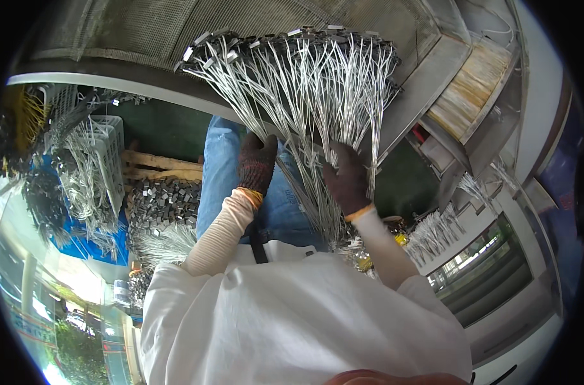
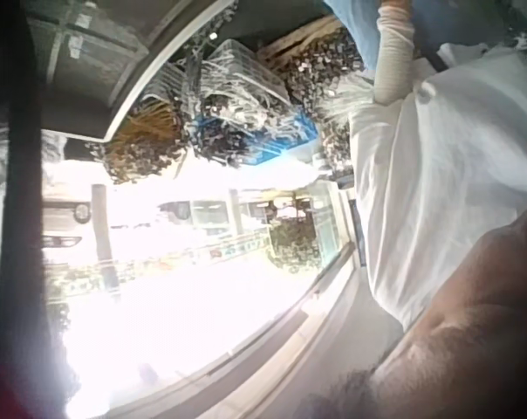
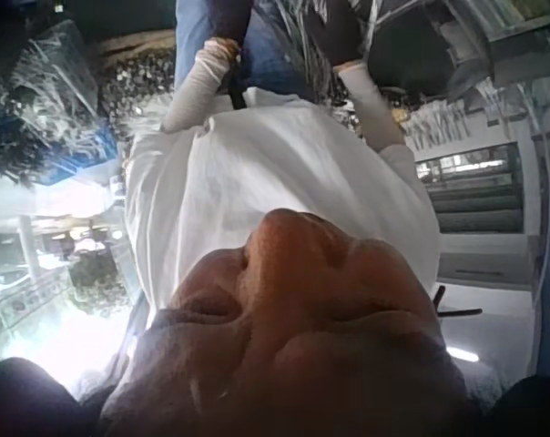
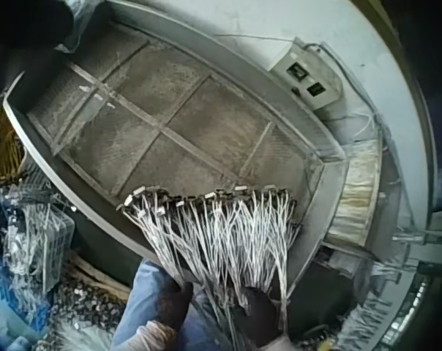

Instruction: Sort bundles of electrical wires into different metal bins and containers.

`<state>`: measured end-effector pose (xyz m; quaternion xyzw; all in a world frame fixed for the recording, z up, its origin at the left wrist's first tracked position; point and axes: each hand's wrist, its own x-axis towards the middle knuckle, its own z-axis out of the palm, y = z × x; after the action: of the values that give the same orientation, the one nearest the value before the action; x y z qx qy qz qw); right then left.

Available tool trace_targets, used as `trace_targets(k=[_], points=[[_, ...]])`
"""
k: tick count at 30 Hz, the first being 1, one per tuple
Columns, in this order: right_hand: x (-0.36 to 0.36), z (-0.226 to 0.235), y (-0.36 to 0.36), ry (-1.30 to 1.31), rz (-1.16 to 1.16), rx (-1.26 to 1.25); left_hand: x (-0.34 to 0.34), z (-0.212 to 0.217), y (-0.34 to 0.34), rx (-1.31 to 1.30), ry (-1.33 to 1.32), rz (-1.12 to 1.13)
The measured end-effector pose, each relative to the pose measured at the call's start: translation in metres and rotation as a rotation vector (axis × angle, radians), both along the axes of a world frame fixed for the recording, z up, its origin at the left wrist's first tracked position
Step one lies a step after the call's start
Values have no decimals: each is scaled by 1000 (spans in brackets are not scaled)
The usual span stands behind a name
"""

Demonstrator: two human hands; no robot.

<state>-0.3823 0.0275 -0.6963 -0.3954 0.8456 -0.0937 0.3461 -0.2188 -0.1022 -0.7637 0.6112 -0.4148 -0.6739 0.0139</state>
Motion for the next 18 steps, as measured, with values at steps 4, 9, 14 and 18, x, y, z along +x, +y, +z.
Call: trace_targets(k=[4, 9, 14, 18], points=[[15, 30, 33, 199, 54, 132, 2, -10, 20, 527, 53, 352], [-16, 38, 128, 264, -476, 42, 20, -37, 67, 837, 355, 176], [-27, 22, 288, 179, 261, 249, 3, -13, 49, 990, 306, 162], [-21, 73, 186, -1, 390, 157, 10, 3, 37, 83, 482, -493]])
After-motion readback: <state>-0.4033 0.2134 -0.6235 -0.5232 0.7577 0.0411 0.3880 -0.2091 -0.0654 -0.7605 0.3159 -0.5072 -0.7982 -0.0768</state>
